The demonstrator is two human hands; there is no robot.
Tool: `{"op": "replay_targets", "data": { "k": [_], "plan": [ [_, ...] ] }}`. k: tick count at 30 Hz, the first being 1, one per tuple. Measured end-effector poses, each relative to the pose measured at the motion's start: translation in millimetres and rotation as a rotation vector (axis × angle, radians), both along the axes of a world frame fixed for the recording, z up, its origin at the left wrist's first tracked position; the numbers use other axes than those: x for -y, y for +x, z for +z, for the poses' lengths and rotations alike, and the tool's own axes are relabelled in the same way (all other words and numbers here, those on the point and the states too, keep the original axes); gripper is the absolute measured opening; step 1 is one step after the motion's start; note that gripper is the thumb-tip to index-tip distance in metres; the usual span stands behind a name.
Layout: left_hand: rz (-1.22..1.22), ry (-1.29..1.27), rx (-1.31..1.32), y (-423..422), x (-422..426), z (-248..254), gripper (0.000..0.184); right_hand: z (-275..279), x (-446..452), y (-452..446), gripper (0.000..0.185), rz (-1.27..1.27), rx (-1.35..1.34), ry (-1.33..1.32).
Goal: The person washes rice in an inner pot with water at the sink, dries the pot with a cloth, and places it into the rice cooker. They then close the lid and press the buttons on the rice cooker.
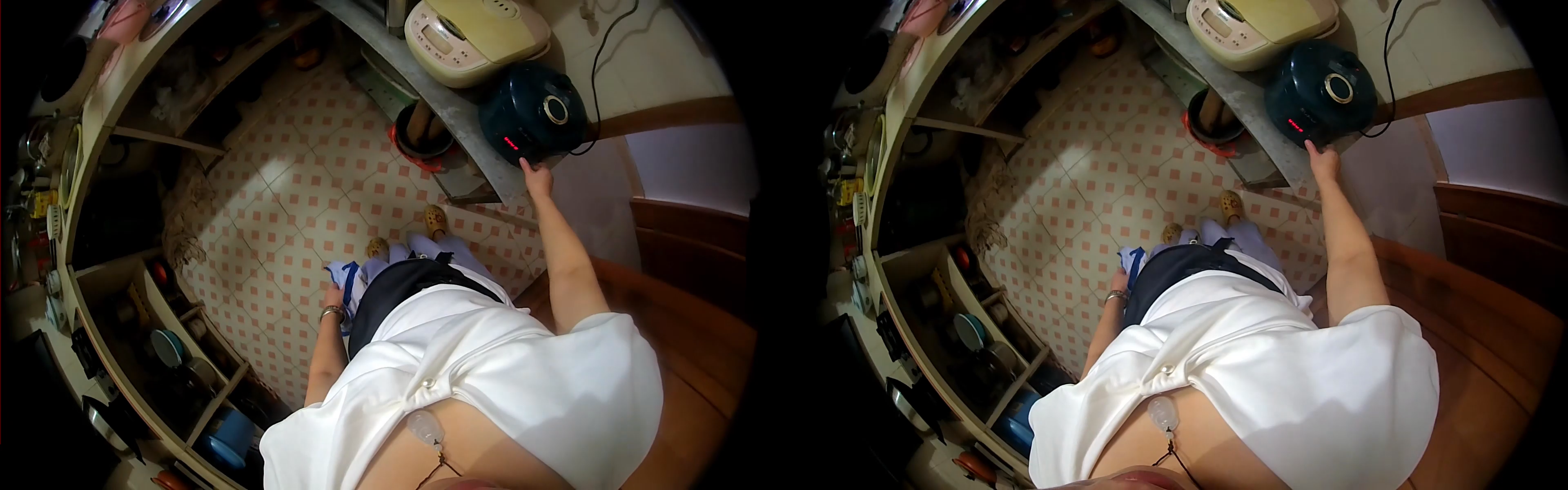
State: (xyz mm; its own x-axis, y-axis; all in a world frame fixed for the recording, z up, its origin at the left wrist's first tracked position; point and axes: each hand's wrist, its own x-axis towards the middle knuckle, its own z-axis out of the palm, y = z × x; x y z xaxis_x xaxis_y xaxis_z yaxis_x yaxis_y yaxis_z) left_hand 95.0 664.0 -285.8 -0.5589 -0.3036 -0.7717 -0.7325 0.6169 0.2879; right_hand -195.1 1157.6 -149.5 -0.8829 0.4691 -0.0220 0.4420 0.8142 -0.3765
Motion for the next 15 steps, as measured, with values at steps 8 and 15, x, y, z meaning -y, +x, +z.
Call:
{"op": "replay_targets", "data": {
  "k": [8,15],
  "plan": [
    [0.021,-0.01,-0.027,13.7,-14.7,-3.3,0.039,8.4,13.7,-4.2,0.058,-0.137,0.075,-0.011],
    [0.017,-0.004,-0.022,14.3,-13.4,3.3,0.038,-6.5,30.0,-9.7,0.061,-0.235,0.011,-0.129]
  ]
}}
